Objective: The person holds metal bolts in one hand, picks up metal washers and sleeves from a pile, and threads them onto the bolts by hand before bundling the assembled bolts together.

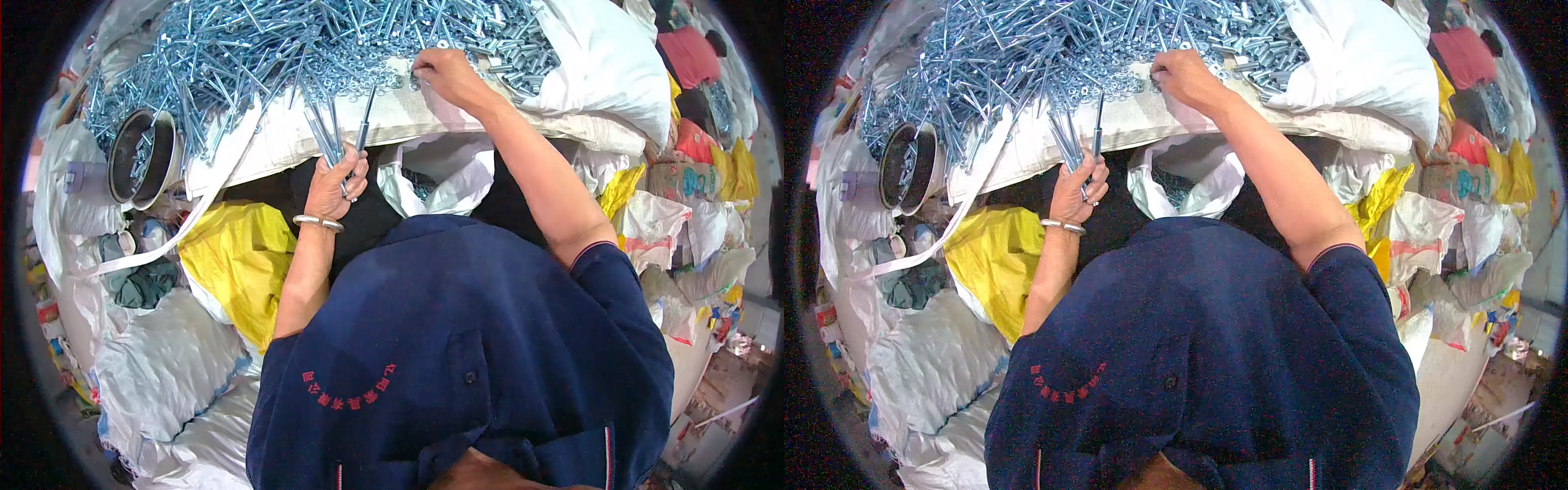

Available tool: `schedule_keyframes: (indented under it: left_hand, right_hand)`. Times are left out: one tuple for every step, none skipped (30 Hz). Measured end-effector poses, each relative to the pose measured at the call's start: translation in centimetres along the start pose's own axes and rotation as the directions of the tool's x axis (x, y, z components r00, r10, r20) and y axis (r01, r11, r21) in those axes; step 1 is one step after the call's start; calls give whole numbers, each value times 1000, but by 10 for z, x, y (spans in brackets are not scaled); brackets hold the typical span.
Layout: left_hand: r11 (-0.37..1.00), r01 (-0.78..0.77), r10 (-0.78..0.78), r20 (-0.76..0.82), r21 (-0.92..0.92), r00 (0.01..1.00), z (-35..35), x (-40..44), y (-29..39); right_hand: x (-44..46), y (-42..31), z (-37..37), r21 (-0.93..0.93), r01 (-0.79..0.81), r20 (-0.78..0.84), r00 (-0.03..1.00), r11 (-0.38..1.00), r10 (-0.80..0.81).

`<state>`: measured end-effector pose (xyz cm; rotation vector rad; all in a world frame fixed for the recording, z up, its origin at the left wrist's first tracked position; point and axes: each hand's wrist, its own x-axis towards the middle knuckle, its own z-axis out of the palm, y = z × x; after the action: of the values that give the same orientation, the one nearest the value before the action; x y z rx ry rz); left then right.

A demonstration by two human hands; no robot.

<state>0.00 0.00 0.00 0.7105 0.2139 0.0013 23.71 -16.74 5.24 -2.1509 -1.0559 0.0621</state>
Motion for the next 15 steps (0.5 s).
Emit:
schedule_keyframes:
  left_hand:
    - [1000,9,-9,-7,12,1000,0,0,0]
    - [1000,17,-17,-14,23,1000,0,1,1]
    - [1000,5,-5,-5,29,1000,1,6,1]
    - [999,15,-15,4,42,1000,1,6,2]
    - [998,30,-30,1,63,1000,0,1,6]
    - [997,28,-28,-1,72,1000,-1,0,5]
    - [997,26,-26,0,71,1000,-1,1,5]
    - [997,24,-24,4,73,1000,-2,2,4]
    - [997,23,-24,9,74,1000,-1,2,4]
    - [997,24,-25,8,74,1000,0,2,4]
    - [995,26,-27,9,93,1000,1,2,5]
    - [994,27,-28,8,109,1000,3,2,4]
    - [994,27,-28,4,103,1000,2,2,3]
    - [994,27,-29,18,105,999,2,3,3]
    - [994,29,-33,33,108,999,1,3,3]
  right_hand:
    - [3,3,5,-64,45,11,999,997,-45]
    - [6,6,9,-127,93,25,996,988,-90]
    - [10,5,8,-133,103,16,995,986,-102]
    - [9,0,10,-236,63,26,998,970,-59]
    - [9,-6,17,-323,22,30,999,946,-12]
    - [10,-6,21,-320,22,34,999,947,-12]
    - [13,-5,22,-345,9,30,1000,939,1]
    - [16,-4,23,-368,-6,25,1000,930,16]
    - [18,0,22,-368,-7,25,1000,930,18]
    - [21,5,21,-354,58,67,997,933,-37]
    - [22,9,20,-338,125,109,990,933,-93]
    - [19,7,18,-339,125,113,989,932,-92]
    - [15,5,17,-251,108,73,993,962,-92]
    - [13,3,16,-160,93,31,996,983,-89]
    - [13,1,16,-160,92,34,996,983,-87]
